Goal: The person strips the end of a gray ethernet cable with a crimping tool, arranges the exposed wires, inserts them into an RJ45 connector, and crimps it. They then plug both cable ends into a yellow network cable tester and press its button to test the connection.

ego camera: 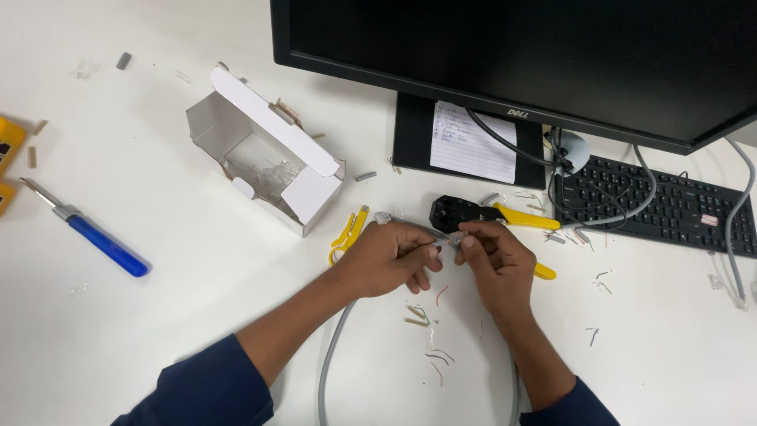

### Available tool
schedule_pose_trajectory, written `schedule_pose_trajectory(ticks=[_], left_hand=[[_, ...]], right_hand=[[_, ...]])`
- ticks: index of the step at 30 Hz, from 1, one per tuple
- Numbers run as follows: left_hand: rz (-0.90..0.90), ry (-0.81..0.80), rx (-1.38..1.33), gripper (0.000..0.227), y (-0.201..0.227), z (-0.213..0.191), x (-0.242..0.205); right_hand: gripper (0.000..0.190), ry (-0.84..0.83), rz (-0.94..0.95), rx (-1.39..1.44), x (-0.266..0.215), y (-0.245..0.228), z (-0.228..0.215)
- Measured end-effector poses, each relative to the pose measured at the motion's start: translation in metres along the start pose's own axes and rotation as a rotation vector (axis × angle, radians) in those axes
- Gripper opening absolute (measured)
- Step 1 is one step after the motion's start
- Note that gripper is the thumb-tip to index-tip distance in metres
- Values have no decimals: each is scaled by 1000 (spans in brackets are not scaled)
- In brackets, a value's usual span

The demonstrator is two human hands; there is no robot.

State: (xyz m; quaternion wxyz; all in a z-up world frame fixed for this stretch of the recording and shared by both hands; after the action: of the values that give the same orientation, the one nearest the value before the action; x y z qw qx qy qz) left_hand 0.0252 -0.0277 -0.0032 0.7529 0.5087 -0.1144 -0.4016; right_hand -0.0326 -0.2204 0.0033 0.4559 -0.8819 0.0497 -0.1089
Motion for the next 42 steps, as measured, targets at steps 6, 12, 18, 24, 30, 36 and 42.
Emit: schedule_pose_trajectory(ticks=[6, 12, 18, 24, 30, 36, 42], left_hand=[[10, 36, 125, 26, 9, 1, -6], [22, 35, 213, 26, 5, 0, -5], [45, 25, 243, 27, 3, 0, -4], [52, 38, 213, 24, 5, 0, -4], [102, 39, 207, 23, 1, -1, -3], [69, 42, 193, 23, 2, 3, -4], [614, 126, 534, 16, -2, 8, -14]], right_hand=[[19, 24, -63, -77, -1, -12, 3], [19, 1, -5, -78, -1, -15, 0], [18, -18, -35, -22, -1, -13, -1], [19, -46, -15, 19, -1, -10, -1], [19, -55, 10, 15, 0, -11, 0], [19, -54, 68, -33, 0, -10, 4], [21, 4, 33, -94, -4, -9, 5]])
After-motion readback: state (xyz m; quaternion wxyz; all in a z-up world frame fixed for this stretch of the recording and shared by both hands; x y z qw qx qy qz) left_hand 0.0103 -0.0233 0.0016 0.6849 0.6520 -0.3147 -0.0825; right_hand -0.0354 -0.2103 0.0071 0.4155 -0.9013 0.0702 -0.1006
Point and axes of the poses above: each hand's wrist, its own x-axis towards the middle knuckle, its own z-axis out of the palm, y = z × x, the point moved 4 cm from there along x, towards the middle knuckle, and after that the axes turned 13 degrees about -x, right-handed, at the moved point
